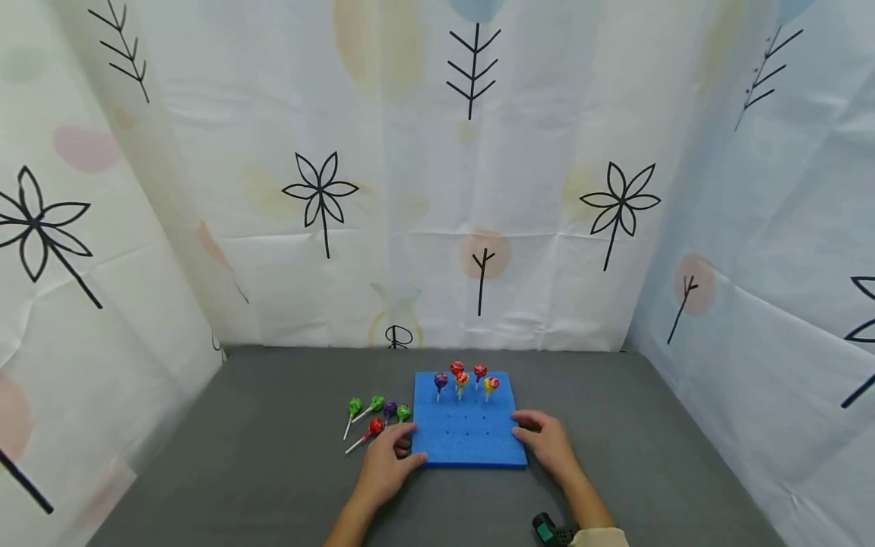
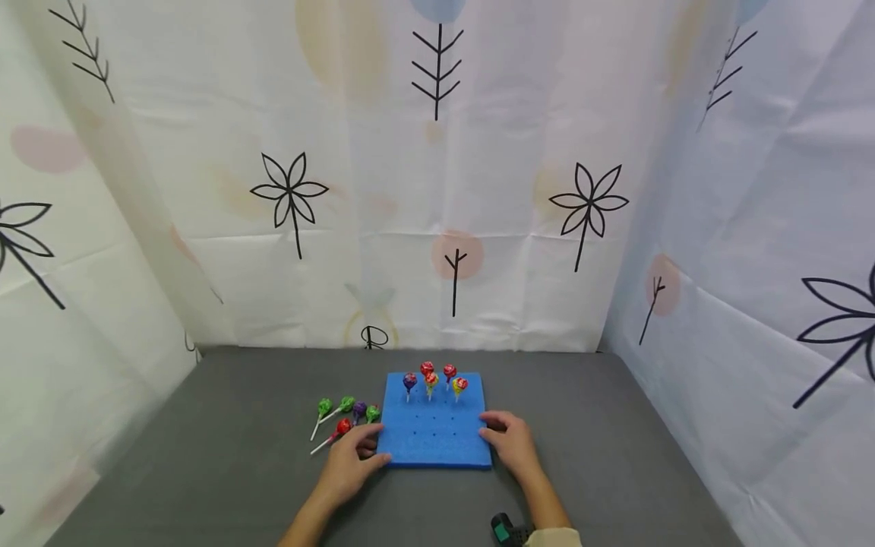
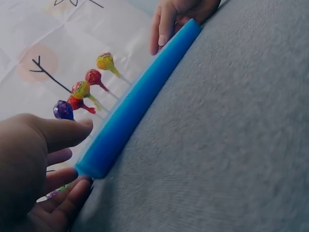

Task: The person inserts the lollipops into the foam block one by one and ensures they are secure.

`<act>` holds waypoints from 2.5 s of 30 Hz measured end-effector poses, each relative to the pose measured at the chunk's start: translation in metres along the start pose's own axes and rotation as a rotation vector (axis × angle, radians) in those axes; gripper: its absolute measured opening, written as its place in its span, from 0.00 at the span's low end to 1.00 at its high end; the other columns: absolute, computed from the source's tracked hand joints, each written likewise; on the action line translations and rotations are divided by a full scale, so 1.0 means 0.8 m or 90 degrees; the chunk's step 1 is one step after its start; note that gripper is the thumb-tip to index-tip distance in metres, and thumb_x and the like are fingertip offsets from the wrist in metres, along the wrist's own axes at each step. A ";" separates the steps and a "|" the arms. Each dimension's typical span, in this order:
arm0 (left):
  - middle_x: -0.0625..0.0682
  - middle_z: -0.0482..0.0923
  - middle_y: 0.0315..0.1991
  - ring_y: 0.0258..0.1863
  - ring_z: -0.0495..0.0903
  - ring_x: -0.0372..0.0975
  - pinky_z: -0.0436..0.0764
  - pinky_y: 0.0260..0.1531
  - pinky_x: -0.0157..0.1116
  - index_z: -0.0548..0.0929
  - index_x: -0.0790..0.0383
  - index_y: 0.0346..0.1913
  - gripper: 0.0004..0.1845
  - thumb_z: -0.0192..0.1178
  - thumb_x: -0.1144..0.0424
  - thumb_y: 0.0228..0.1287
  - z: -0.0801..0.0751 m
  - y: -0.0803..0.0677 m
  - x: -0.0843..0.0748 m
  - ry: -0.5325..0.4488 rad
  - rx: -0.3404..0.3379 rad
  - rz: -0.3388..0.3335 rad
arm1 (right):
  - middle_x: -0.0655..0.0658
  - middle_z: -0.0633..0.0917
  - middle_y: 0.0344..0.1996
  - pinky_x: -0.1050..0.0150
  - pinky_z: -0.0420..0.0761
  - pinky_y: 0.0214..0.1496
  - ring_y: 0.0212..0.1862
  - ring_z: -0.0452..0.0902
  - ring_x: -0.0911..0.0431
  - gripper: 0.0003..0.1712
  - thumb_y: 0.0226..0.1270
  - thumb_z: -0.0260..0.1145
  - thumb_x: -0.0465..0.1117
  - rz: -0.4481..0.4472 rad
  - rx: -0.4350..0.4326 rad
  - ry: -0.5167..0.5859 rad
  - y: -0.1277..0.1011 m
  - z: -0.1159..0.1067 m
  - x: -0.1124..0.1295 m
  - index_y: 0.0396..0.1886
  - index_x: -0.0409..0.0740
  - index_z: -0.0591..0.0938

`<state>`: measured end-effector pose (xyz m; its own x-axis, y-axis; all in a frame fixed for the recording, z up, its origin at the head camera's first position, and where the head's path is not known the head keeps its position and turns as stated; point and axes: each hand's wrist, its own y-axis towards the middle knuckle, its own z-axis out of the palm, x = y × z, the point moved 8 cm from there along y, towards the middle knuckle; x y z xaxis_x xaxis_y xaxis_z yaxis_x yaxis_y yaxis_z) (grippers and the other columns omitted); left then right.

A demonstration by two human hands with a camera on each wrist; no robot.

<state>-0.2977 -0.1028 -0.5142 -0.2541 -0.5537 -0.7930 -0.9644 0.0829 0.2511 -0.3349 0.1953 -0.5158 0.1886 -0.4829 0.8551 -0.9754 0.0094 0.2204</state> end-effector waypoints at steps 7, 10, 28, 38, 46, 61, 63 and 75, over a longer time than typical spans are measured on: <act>0.59 0.79 0.50 0.42 0.81 0.45 0.81 0.40 0.43 0.80 0.66 0.57 0.28 0.72 0.58 0.55 -0.004 0.001 -0.002 -0.032 0.043 -0.020 | 0.43 0.85 0.42 0.54 0.78 0.47 0.44 0.80 0.51 0.13 0.60 0.70 0.31 0.010 0.002 -0.017 -0.001 -0.002 0.001 0.46 0.38 0.86; 0.61 0.79 0.51 0.42 0.82 0.47 0.81 0.40 0.42 0.79 0.68 0.58 0.28 0.71 0.59 0.56 -0.006 0.002 -0.005 -0.060 0.066 -0.016 | 0.43 0.85 0.42 0.56 0.79 0.46 0.43 0.80 0.51 0.14 0.59 0.71 0.32 0.007 0.008 -0.027 -0.002 -0.003 0.003 0.47 0.38 0.85; 0.59 0.82 0.47 0.40 0.82 0.45 0.81 0.36 0.42 0.81 0.66 0.55 0.20 0.66 0.59 0.63 -0.025 0.025 -0.021 -0.027 0.115 0.029 | 0.45 0.84 0.44 0.60 0.79 0.46 0.45 0.80 0.52 0.16 0.60 0.71 0.31 0.007 0.036 0.006 0.001 0.000 0.001 0.49 0.40 0.85; 0.50 0.82 0.41 0.37 0.80 0.40 0.79 0.35 0.39 0.82 0.59 0.54 0.16 0.64 0.59 0.65 -0.070 0.044 -0.039 0.017 0.068 0.068 | 0.45 0.84 0.45 0.60 0.78 0.47 0.46 0.79 0.52 0.15 0.61 0.70 0.32 0.009 0.031 0.008 -0.003 0.001 0.000 0.49 0.40 0.85; 0.52 0.81 0.49 0.48 0.80 0.50 0.77 0.48 0.51 0.83 0.55 0.54 0.16 0.66 0.62 0.63 -0.106 0.056 -0.019 0.027 0.010 0.033 | 0.44 0.84 0.44 0.54 0.79 0.48 0.45 0.79 0.52 0.14 0.64 0.68 0.33 0.023 0.036 0.001 -0.003 -0.001 -0.001 0.49 0.38 0.84; 0.57 0.80 0.53 0.56 0.74 0.53 0.68 0.55 0.57 0.83 0.64 0.52 0.16 0.67 0.65 0.62 -0.129 0.060 0.007 0.065 -0.067 0.082 | 0.43 0.84 0.44 0.54 0.79 0.48 0.45 0.79 0.52 0.15 0.61 0.69 0.32 0.026 0.032 0.011 -0.004 -0.001 -0.002 0.49 0.36 0.84; 0.58 0.78 0.55 0.58 0.72 0.56 0.65 0.57 0.59 0.83 0.64 0.53 0.17 0.66 0.63 0.63 -0.131 0.062 0.013 0.075 -0.063 0.096 | 0.43 0.84 0.44 0.55 0.79 0.48 0.45 0.79 0.52 0.15 0.61 0.70 0.31 0.027 0.033 0.007 -0.004 -0.001 -0.003 0.49 0.36 0.84; 0.62 0.73 0.59 0.60 0.70 0.56 0.68 0.56 0.58 0.80 0.66 0.56 0.19 0.64 0.62 0.66 -0.135 0.063 0.064 0.007 -0.094 -0.011 | 0.42 0.84 0.45 0.56 0.80 0.47 0.46 0.80 0.50 0.16 0.60 0.70 0.31 -0.002 0.028 0.004 -0.002 -0.001 -0.001 0.49 0.36 0.84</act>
<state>-0.3518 -0.2165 -0.4825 -0.2353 -0.5627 -0.7925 -0.9472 -0.0497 0.3166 -0.3331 0.1968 -0.5165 0.1915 -0.4776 0.8574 -0.9790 -0.0308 0.2015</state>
